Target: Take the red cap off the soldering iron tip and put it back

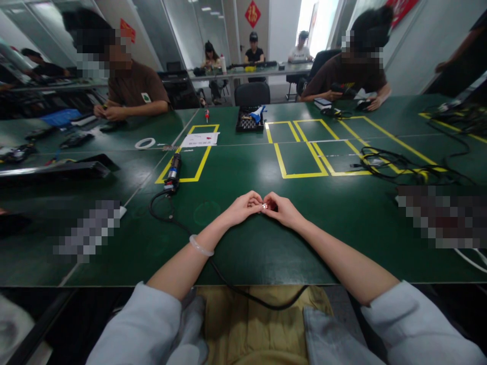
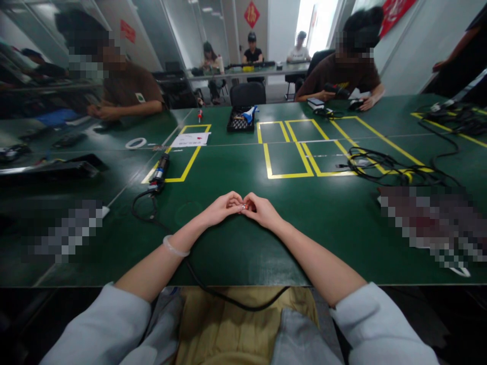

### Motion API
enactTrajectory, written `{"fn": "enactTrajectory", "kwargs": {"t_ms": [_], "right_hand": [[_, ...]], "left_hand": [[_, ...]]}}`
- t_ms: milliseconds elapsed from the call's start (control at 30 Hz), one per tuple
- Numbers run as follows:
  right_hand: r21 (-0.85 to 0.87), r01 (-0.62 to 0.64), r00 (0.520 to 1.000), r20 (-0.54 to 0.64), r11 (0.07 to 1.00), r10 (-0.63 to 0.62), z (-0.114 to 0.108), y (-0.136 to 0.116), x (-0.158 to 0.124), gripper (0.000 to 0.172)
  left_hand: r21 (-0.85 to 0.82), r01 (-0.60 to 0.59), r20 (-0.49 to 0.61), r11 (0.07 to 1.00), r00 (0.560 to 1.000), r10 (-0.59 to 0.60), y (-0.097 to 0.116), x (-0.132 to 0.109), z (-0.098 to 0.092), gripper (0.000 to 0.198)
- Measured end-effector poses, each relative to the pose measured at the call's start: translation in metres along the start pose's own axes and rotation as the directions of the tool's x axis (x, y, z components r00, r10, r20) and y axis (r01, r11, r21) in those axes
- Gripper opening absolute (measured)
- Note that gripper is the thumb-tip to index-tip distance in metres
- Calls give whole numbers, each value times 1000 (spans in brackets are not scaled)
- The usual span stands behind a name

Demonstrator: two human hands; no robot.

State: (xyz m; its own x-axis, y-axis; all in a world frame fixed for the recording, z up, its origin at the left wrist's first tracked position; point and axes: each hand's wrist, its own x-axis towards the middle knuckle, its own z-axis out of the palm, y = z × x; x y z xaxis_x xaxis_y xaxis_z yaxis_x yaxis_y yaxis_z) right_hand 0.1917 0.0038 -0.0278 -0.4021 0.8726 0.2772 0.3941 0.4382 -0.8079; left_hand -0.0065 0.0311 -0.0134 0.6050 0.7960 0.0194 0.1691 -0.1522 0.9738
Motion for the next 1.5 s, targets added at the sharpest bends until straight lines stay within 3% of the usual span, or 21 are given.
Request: {"fn": "enactTrajectory", "kwargs": {"t_ms": [133, 267, 467, 700, 967, 1133, 1233, 1367, 1433, 1500], "right_hand": [[31, 32, 999, -24, 999, -31, -1, 2, 1, 16], [111, -5, 998, -64, 994, 12, 0, 5, 3, 16], [314, -66, 995, -48, 947, 86, -1, 11, 6, 24], [436, -130, 991, 37, 890, 127, -3, 7, 6, 34], [385, -88, 994, -32, 919, 109, -1, 5, 5, 31], [296, -104, 993, -16, 950, 114, -4, 3, 4, 23], [268, -120, 991, -22, 956, 131, -5, 4, 4, 23], [237, -125, 991, -23, 963, 134, -4, 5, 4, 22], [234, -125, 991, -21, 964, 134, -4, 6, 4, 22], [239, -124, 991, -19, 963, 132, -3, 6, 4, 22]], "left_hand": [[-50, 30, -9, 998, 999, -30, 1, 0, -1, 32], [11, 5, -30, 1000, 1000, -4, 4, -3, -2, 29], [315, -96, -36, 944, 993, 113, 10, -8, 2, 29], [638, -150, -41, 755, 973, 228, 16, -12, 9, 19], [619, -98, -105, 780, 973, 206, 15, -12, 6, 24], [603, -98, -60, 792, 984, 167, 21, -12, 4, 28], [647, -77, -88, 759, 981, 174, 25, -11, -13, 32], [814, 129, -287, 566, 937, 199, 22, -14, -70, 39], [847, 332, -439, 414, 878, 194, 16, -22, -109, 45], [786, 548, -605, 287, 776, 176, 10, -34, -147, 59]]}}
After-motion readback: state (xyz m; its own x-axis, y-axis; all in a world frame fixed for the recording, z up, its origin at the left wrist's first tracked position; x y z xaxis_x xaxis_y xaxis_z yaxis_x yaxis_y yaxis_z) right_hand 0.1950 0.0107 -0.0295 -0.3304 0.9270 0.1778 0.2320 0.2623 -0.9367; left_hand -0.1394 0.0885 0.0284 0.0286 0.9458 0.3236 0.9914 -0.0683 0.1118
